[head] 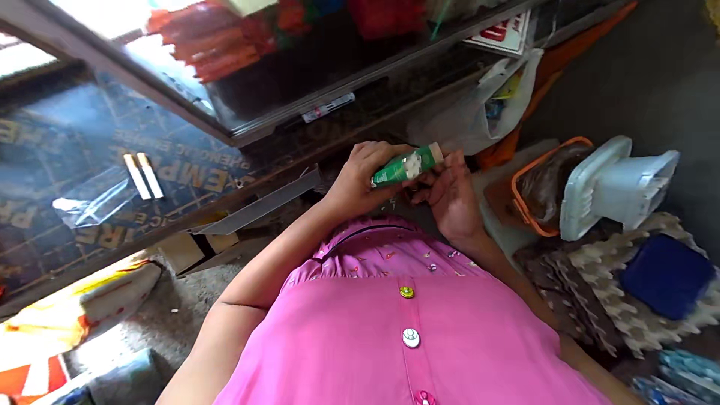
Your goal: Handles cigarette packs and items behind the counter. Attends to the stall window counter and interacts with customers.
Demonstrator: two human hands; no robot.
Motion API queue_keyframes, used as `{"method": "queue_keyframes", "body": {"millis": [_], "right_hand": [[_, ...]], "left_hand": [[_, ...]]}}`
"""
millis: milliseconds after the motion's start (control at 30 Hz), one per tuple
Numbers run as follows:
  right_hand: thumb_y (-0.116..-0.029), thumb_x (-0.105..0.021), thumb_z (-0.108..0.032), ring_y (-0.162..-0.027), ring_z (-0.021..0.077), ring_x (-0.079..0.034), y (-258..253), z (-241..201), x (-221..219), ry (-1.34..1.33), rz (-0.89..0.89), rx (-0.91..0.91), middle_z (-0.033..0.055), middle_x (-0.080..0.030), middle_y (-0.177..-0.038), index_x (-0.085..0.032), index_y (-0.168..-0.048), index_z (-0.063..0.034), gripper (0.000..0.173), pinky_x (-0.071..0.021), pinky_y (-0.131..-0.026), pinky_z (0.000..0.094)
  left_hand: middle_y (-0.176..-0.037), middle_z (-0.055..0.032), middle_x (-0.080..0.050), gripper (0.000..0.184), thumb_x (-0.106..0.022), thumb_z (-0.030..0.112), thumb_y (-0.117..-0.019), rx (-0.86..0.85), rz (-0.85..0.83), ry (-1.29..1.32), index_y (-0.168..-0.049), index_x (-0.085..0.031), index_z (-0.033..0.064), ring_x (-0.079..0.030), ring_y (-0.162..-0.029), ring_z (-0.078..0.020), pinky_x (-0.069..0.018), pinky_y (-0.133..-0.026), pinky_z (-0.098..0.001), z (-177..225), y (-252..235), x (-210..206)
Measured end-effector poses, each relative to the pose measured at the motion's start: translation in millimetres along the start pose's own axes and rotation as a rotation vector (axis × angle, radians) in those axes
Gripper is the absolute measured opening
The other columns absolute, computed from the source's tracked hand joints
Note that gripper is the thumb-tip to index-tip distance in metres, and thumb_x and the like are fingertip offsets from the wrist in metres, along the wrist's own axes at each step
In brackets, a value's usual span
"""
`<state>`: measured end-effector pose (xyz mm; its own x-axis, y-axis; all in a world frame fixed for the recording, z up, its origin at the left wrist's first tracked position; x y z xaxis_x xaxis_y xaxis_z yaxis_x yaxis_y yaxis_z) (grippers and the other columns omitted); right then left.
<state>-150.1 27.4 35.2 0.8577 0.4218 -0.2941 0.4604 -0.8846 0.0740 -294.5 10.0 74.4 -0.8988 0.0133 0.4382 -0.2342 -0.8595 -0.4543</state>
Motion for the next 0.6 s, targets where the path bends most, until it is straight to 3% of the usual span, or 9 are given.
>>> {"method": "queue_keyframes", "body": {"millis": [100, 167, 200, 267, 333, 400, 467, 600], "right_hand": [[-0.1014, -0.038, -0.068, -0.103, 0.0168, -0.069, 9.2, 12.6, 19.4, -0.302, -0.057, -0.135, 0.0006, -0.066, -0.119, -0.051, -0.136, -0.0181, 0.062, -0.0611, -0.084, 0.0376], [-0.0954, -0.047, -0.073, -0.106, 0.019, -0.068, 16.5, 17.0, 24.4, -0.525, -0.144, -0.228, 0.001, -0.069, -0.116, -0.057, -0.129, -0.0227, 0.061, -0.0579, -0.092, 0.0422], [-0.095, -0.05, -0.071, -0.105, 0.0179, -0.068, 19.7, 18.1, 29.5, -0.593, -0.167, -0.249, 0.0005, -0.07, -0.113, -0.061, -0.123, -0.0236, 0.056, -0.0568, -0.093, 0.0411], [-0.1024, -0.047, -0.058, -0.099, 0.0134, -0.069, 23.9, 16.8, 49.0, -0.622, -0.119, -0.238, -0.0007, -0.072, -0.107, -0.064, -0.117, -0.0225, 0.042, -0.0573, -0.09, 0.0334], [-0.107, -0.046, -0.046, -0.098, 0.01, -0.07, 26.0, 7.8, 76.1, -0.529, 0.011, -0.179, -0.0018, -0.072, -0.109, -0.062, -0.12, -0.0208, 0.032, -0.0595, -0.087, 0.0283], [-0.1007, -0.053, -0.058, -0.106, 0.0087, -0.068, 30.9, -5.1, 98.9, -0.403, 0.042, -0.094, -0.0035, -0.068, -0.125, -0.057, -0.137, -0.0221, 0.051, -0.059, -0.088, 0.0271], [-0.092, -0.058, -0.07, -0.11, 0.01, -0.067, 35.6, -15.3, 115.0, -0.394, 0.034, -0.026, -0.0031, -0.064, -0.134, -0.052, -0.142, -0.0238, 0.068, -0.0581, -0.09, 0.0286], [-0.0897, -0.066, -0.064, -0.114, 0.0134, -0.065, 44.1, -29.5, 139.4, -0.479, 0.015, 0.086, -0.0014, -0.064, -0.13, -0.049, -0.141, -0.0256, 0.067, -0.056, -0.097, 0.0327]], "left_hand": [[-0.146, -0.0189, -0.051, 0.044, -0.065, 0.045, -0.0961, 0.032, -0.021, 0.068, -0.122, -0.073, 0.0106, -0.044, -0.136, -0.0325, -0.0318, -0.115, -0.0542, -2.2, -13.5, -38.5], [-0.154, -0.0213, -0.042, 0.041, -0.067, 0.049, -0.0942, 0.012, -0.03, 0.045, -0.122, -0.074, 0.0188, -0.036, -0.141, -0.0361, -0.0266, -0.117, -0.0554, 0.4, -24.5, -61.7], [-0.155, -0.0216, -0.04, 0.04, -0.067, 0.047, -0.0936, -0.002, -0.044, 0.018, -0.124, -0.074, 0.0225, -0.035, -0.142, -0.0378, -0.0238, -0.117, -0.0574, 2.0, -29.7, -72.8], [-0.155, -0.0212, -0.042, 0.039, -0.068, 0.043, -0.0931, 0.001, -0.085, 0.0, -0.125, -0.073, 0.023, -0.035, -0.144, -0.0399, -0.0202, -0.119, -0.0609, 3.7, -38.7, -93.2], [-0.151, -0.0211, -0.046, 0.033, -0.071, 0.034, -0.0923, 0.008, -0.113, 0.006, -0.122, -0.075, 0.0191, -0.038, -0.142, -0.0403, -0.0217, -0.118, -0.0617, 6.1, -47.3, -111.1], [-0.147, -0.0186, -0.052, 0.03, -0.068, 0.027, -0.0952, -0.006, -0.136, -0.01, -0.123, -0.074, 0.0188, -0.043, -0.14, -0.0381, -0.0219, -0.119, -0.0633, 10.9, -57.2, -129.6], [-0.146, -0.0183, -0.052, 0.03, -0.066, 0.021, -0.0962, 0.007, -0.131, -0.022, -0.126, -0.073, 0.0192, -0.045, -0.136, -0.0375, -0.0247, -0.117, -0.0618, 13.8, -67.2, -146.6], [-0.149, -0.0171, -0.05, 0.036, -0.066, 0.018, -0.0951, 0.027, -0.082, -0.054, -0.13, -0.072, 0.0252, -0.046, -0.134, -0.0376, -0.0256, -0.116, -0.0614, 12.5, -83.9, -171.6]]}}
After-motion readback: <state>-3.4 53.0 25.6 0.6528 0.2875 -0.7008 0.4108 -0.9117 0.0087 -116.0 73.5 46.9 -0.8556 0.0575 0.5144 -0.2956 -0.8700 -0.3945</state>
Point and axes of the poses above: each hand's wrist, its own y-axis away from the middle knuckle, its own x-axis out of the back of the hand, z = x × y, the point moved 9 cm from there along -y, towards the middle knuckle
